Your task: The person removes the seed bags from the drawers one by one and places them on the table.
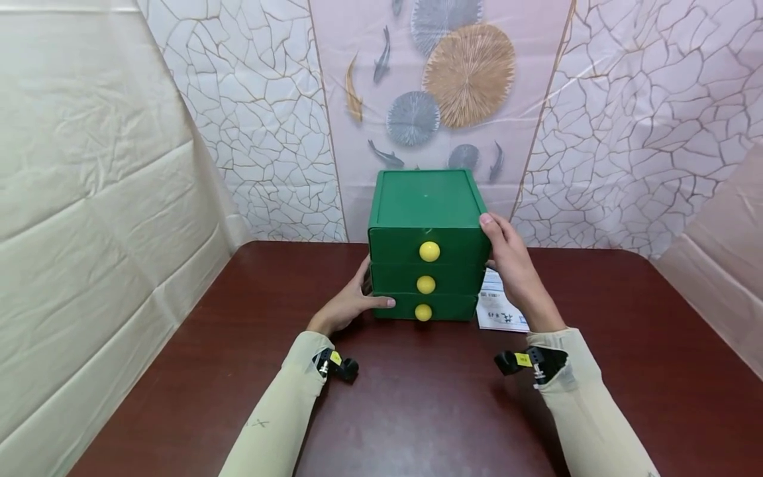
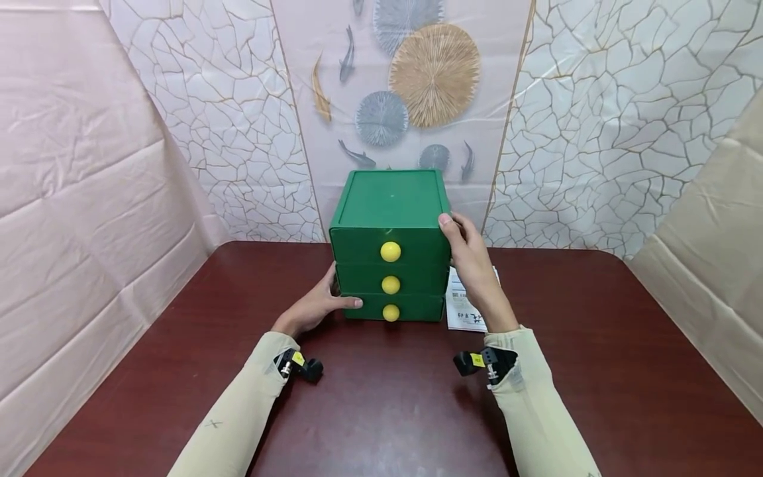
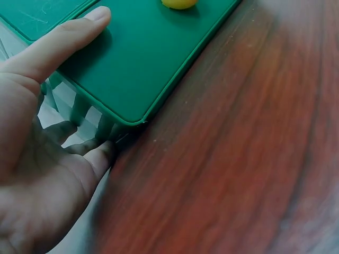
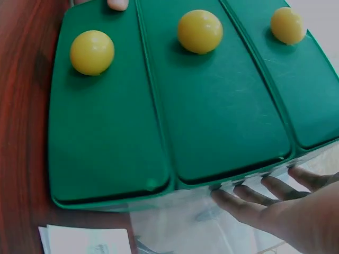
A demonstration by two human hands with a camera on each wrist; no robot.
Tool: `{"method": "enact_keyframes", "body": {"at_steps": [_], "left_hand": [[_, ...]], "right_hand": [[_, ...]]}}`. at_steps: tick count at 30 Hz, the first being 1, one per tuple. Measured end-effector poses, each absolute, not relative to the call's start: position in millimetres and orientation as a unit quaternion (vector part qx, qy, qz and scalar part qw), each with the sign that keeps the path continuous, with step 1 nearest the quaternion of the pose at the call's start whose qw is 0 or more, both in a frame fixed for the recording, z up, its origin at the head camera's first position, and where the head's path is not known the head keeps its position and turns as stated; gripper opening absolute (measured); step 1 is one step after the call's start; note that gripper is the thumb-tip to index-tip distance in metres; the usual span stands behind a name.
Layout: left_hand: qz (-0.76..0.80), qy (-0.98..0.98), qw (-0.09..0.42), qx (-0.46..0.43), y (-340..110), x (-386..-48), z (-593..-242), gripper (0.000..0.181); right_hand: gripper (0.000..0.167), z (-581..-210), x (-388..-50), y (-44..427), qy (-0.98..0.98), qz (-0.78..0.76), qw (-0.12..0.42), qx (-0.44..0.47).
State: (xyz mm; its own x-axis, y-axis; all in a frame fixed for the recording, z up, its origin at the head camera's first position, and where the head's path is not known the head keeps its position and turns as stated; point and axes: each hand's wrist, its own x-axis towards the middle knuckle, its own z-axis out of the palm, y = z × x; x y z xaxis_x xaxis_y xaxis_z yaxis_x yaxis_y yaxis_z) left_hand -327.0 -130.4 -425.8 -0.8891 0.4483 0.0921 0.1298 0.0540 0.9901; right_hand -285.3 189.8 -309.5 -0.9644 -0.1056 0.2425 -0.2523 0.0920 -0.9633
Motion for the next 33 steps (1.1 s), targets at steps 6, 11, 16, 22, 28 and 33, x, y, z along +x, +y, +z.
{"method": "enact_keyframes", "body": {"at_steps": [6,11,16,22,28,33], "left_hand": [[0.663,0.713,0.126,0.192,-131,-324,-432,0.113],[0.660,0.713,0.135,0.194,-128,-324,-433,0.113],[0.661,0.712,0.142,0.189,-128,-323,-430,0.114],[0.676,0.703,0.127,0.181,-130,-323,-425,0.113],[0.673,0.704,0.127,0.188,-129,-324,-427,0.112],[0.680,0.700,0.114,0.189,-128,-324,-428,0.110]], "right_hand": [[0.068,-301,-274,197,-0.788,0.590,0.129,0.118],[0.058,-291,-259,202,-0.801,0.564,0.167,0.112],[0.053,-280,-245,196,-0.808,0.545,0.186,0.121],[0.043,-269,-233,182,-0.821,0.482,0.248,0.180],[0.032,-274,-218,170,-0.824,0.411,0.339,0.193],[0.032,-283,-215,157,-0.827,0.377,0.345,0.234]]}}
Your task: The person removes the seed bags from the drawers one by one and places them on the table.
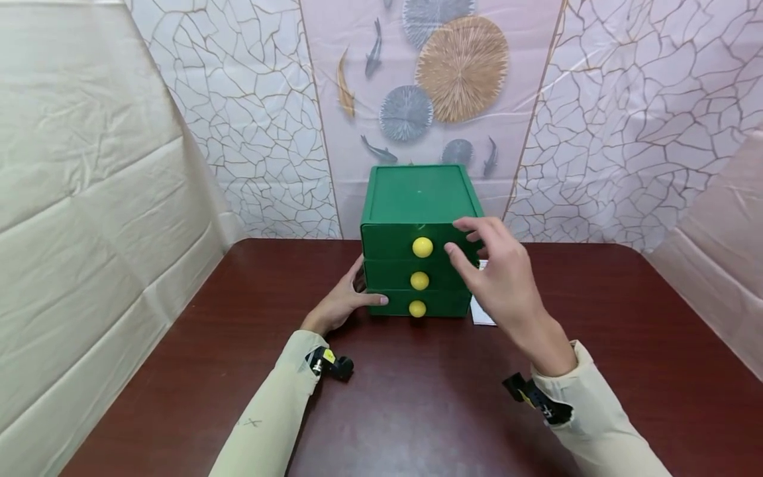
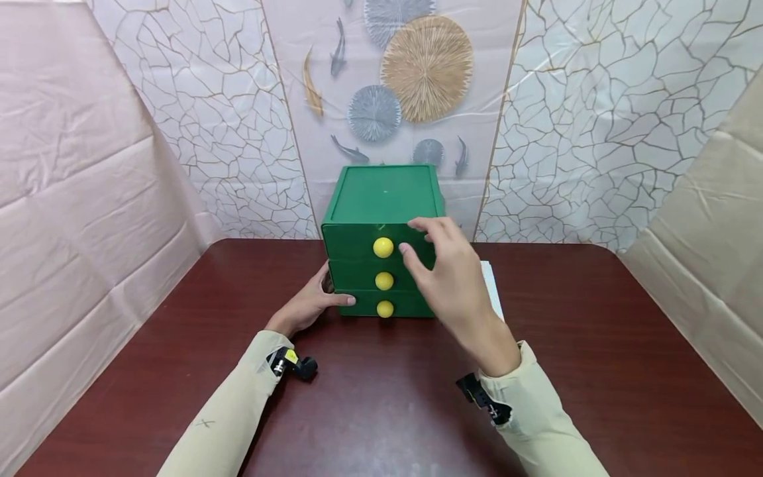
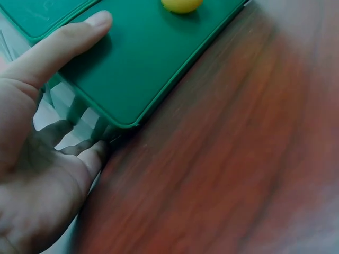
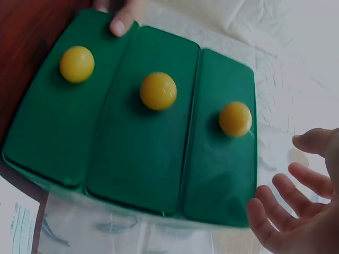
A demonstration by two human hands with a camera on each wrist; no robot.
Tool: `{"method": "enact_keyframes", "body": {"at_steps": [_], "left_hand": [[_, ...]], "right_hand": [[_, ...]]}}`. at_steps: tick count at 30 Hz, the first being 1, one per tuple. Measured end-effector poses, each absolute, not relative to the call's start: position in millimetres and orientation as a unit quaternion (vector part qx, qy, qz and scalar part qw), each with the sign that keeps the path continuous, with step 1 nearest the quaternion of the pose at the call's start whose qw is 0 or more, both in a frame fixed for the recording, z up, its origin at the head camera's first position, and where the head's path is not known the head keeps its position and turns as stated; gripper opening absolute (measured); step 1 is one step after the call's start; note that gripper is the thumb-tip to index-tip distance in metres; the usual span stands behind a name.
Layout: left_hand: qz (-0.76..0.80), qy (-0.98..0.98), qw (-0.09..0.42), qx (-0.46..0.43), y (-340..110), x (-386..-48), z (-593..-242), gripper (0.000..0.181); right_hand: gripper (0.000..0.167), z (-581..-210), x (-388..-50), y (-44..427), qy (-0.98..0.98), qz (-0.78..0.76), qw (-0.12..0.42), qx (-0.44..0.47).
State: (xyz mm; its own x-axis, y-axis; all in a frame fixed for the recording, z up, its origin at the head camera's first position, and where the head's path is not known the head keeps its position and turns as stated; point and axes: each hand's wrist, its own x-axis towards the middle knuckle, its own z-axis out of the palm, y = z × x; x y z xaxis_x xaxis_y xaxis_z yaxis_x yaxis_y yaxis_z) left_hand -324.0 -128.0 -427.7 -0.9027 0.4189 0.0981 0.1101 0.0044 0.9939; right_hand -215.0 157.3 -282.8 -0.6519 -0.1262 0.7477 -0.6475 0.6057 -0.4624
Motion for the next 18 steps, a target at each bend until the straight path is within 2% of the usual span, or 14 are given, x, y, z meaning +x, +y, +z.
{"method": "enact_keyframes", "body": {"at_steps": [9,13,18], "left_hand": [[0.717,0.659,0.114,0.198,-124,-317,-428,0.109],[0.726,0.645,0.124,0.207,-118,-314,-428,0.108],[0.729,0.634,0.128,0.224,-113,-313,-429,0.105]], "right_hand": [[0.032,-310,-218,130,-0.854,0.285,0.327,0.287],[0.030,-315,-218,128,-0.858,0.244,0.346,0.292],[0.020,-320,-218,127,-0.860,0.178,0.357,0.319]]}}
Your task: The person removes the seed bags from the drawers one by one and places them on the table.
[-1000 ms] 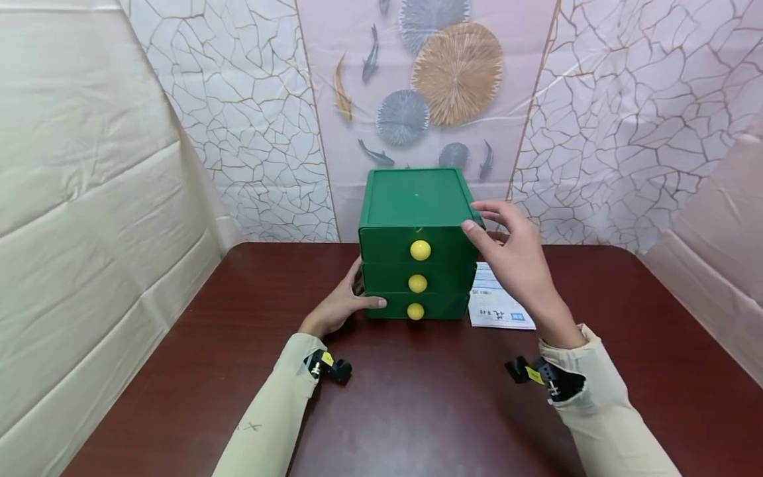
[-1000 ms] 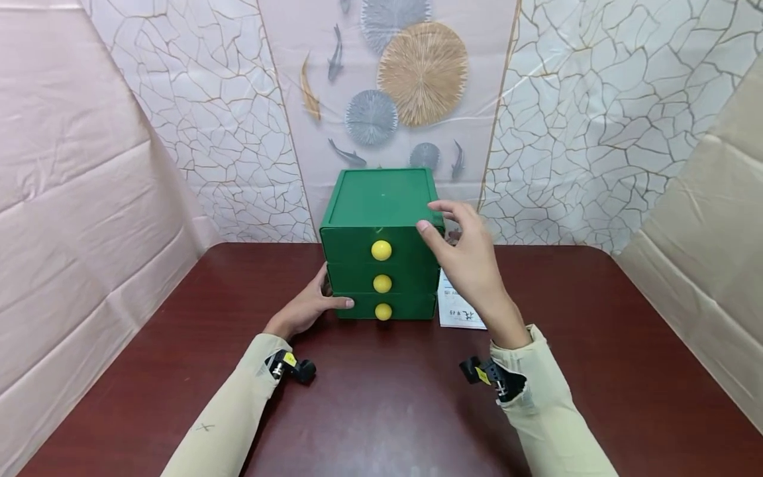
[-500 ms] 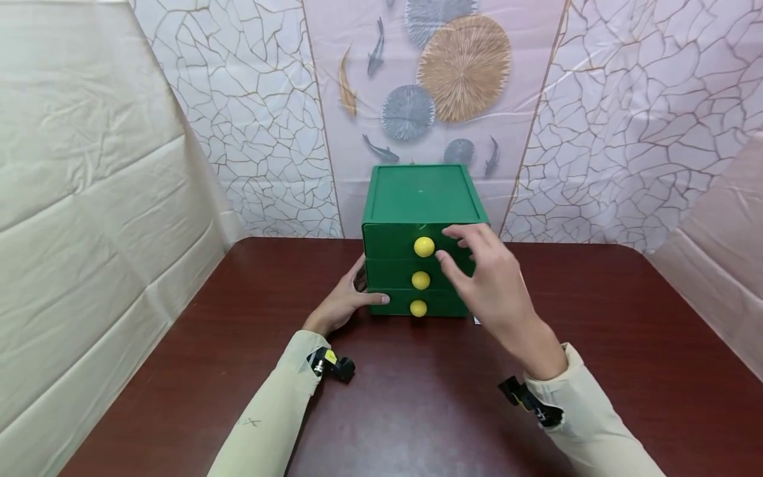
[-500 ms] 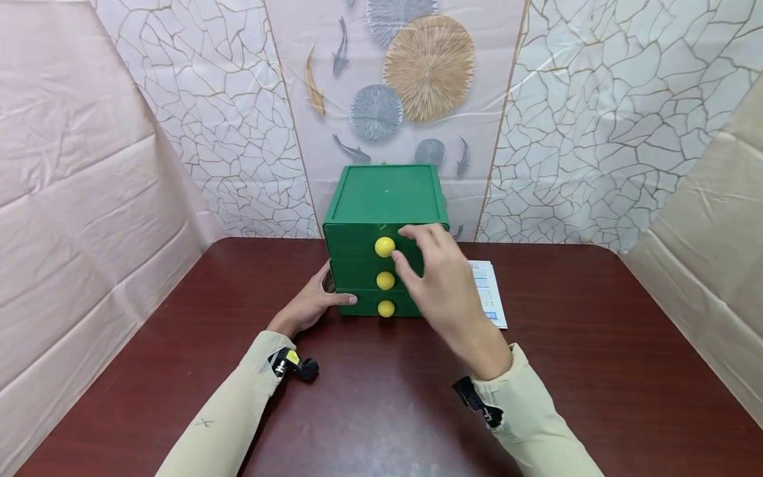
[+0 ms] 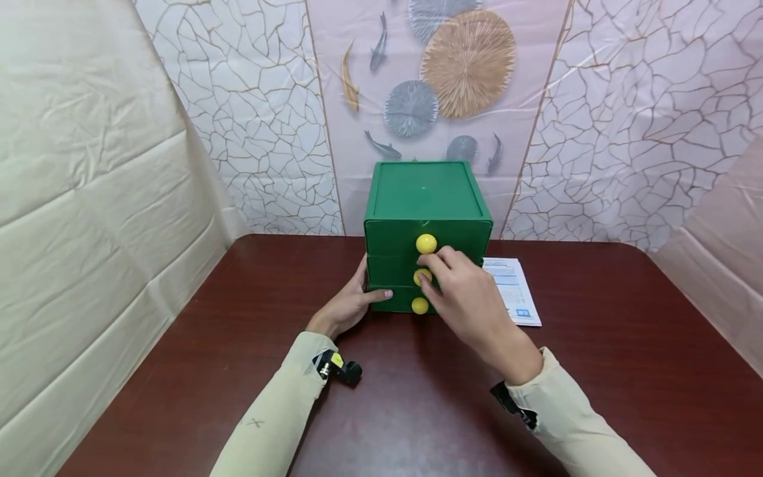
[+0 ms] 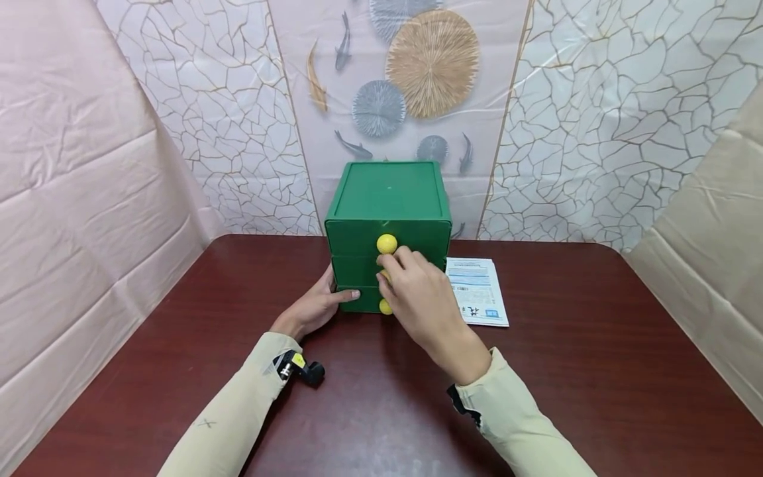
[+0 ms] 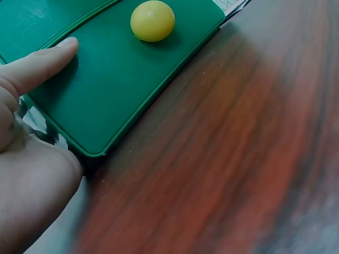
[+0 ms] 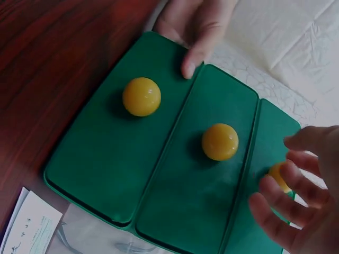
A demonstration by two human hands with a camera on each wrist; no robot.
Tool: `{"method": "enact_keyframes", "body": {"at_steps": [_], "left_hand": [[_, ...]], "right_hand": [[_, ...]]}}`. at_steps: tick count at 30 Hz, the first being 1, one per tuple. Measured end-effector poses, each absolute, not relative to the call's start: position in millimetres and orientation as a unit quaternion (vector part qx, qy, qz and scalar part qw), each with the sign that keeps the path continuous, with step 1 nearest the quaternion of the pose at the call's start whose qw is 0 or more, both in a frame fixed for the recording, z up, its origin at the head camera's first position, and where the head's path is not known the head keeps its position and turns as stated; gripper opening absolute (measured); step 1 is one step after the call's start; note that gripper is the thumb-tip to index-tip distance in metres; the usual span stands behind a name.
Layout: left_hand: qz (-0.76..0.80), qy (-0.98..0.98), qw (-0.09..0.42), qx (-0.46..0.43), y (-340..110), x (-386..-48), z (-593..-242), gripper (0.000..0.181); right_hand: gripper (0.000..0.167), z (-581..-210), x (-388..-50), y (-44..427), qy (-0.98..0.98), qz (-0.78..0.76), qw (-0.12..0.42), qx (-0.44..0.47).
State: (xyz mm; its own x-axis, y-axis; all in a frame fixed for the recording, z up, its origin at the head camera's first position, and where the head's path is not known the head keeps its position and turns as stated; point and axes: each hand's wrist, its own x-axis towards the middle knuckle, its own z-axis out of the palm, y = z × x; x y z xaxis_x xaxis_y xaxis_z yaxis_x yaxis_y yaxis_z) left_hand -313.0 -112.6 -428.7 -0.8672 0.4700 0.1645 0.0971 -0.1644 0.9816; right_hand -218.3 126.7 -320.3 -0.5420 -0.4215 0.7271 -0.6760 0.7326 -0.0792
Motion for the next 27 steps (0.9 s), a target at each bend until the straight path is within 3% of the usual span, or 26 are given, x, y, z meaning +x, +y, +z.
{"method": "enact_keyframes", "body": {"at_steps": [12,27], "left_hand": [[0.725,0.636,0.140,0.223,-111,-312,-429,0.103],[0.724,0.636,0.149,0.221,-111,-311,-430,0.104]], "right_hand": [[0.031,-336,-224,120,-0.881,0.029,0.329,0.337],[0.033,-348,-229,118,-0.883,0.055,0.322,0.337]]}}
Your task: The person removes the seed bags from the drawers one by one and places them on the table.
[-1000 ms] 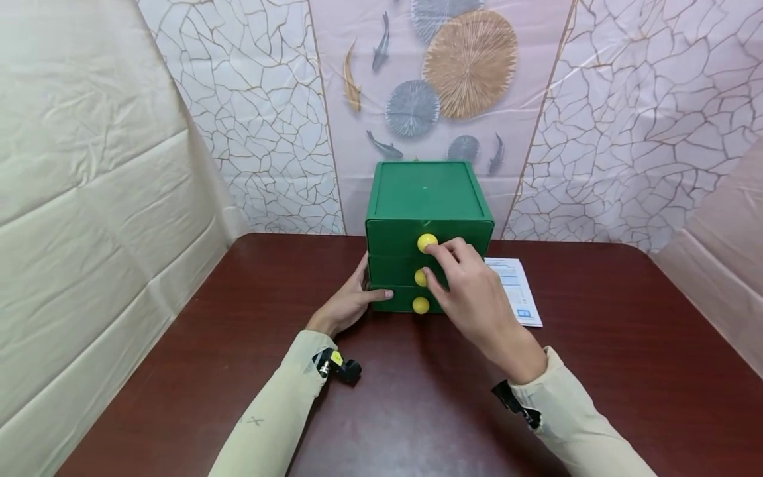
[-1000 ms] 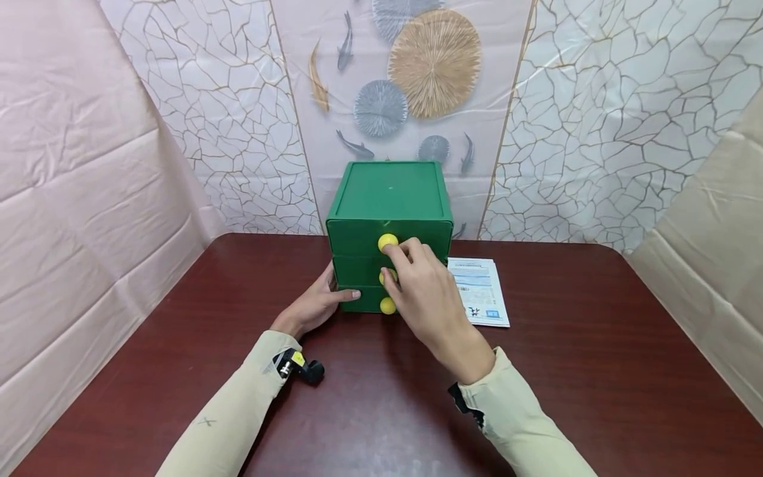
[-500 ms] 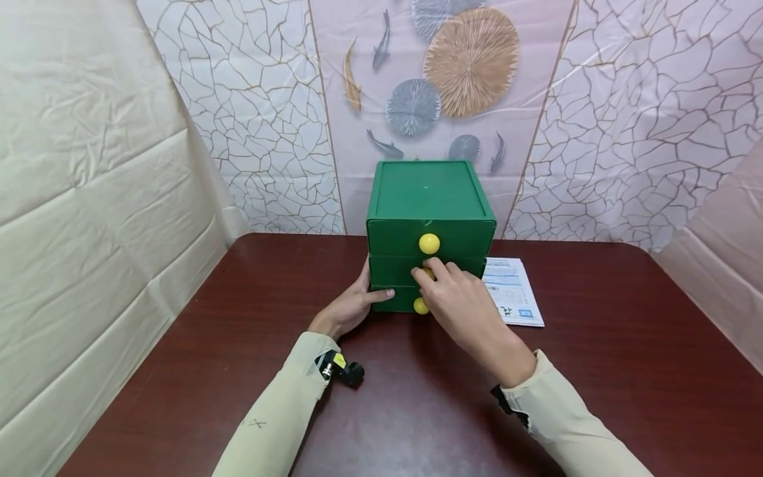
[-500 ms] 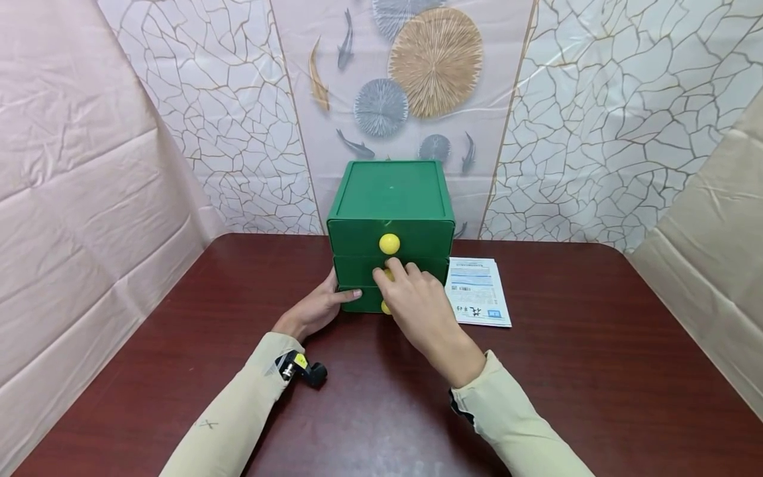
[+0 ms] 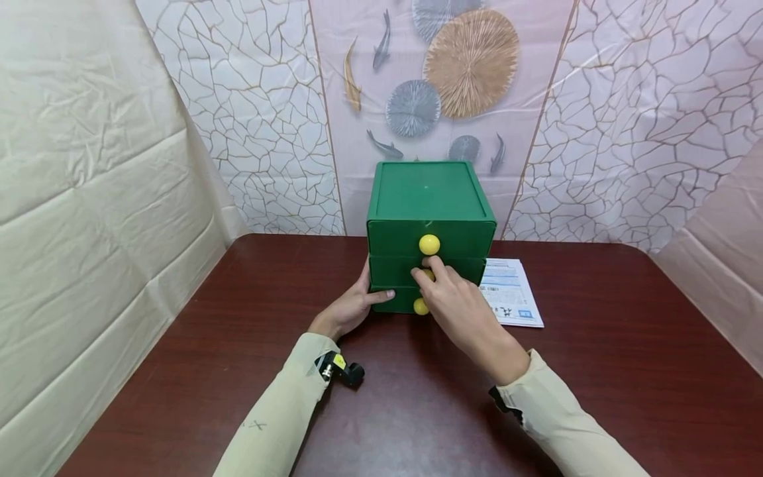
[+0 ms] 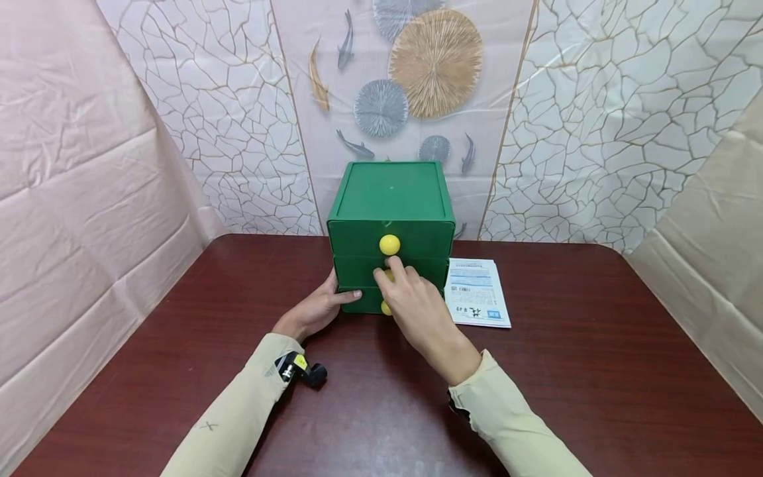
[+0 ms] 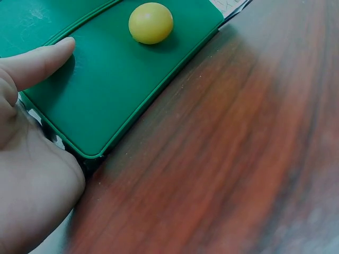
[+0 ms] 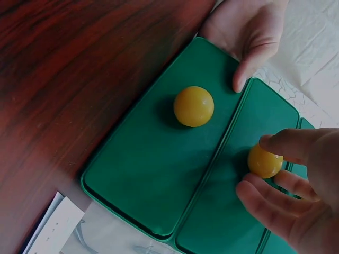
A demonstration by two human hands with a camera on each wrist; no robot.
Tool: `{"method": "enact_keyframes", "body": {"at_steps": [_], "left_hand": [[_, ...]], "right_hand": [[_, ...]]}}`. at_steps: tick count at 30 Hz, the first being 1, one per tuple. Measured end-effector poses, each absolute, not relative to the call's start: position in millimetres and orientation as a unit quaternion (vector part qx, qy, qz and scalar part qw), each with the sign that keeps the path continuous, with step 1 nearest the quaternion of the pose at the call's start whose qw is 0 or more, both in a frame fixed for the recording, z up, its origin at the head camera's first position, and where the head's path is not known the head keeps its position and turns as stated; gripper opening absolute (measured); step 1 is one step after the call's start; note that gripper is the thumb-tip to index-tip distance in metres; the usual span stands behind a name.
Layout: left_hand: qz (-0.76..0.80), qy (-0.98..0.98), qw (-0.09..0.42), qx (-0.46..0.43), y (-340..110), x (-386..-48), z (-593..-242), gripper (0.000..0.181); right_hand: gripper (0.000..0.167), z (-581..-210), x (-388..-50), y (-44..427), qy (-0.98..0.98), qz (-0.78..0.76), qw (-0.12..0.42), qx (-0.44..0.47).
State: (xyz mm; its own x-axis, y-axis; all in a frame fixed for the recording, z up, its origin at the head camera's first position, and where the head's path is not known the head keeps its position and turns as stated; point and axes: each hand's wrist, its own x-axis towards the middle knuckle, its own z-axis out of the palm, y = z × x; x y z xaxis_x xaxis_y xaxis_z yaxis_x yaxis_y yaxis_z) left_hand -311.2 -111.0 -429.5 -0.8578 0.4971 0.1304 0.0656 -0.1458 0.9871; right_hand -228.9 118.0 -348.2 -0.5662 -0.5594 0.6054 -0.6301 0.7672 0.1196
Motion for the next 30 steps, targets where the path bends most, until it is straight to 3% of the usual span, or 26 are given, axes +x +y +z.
{"method": "enact_keyframes", "body": {"at_steps": [30], "left_hand": [[0.716,0.642,0.149,0.230,-111,-311,-427,0.104]], "right_hand": [[0.030,-346,-236,124,-0.884,0.152,0.267,0.353]]}}
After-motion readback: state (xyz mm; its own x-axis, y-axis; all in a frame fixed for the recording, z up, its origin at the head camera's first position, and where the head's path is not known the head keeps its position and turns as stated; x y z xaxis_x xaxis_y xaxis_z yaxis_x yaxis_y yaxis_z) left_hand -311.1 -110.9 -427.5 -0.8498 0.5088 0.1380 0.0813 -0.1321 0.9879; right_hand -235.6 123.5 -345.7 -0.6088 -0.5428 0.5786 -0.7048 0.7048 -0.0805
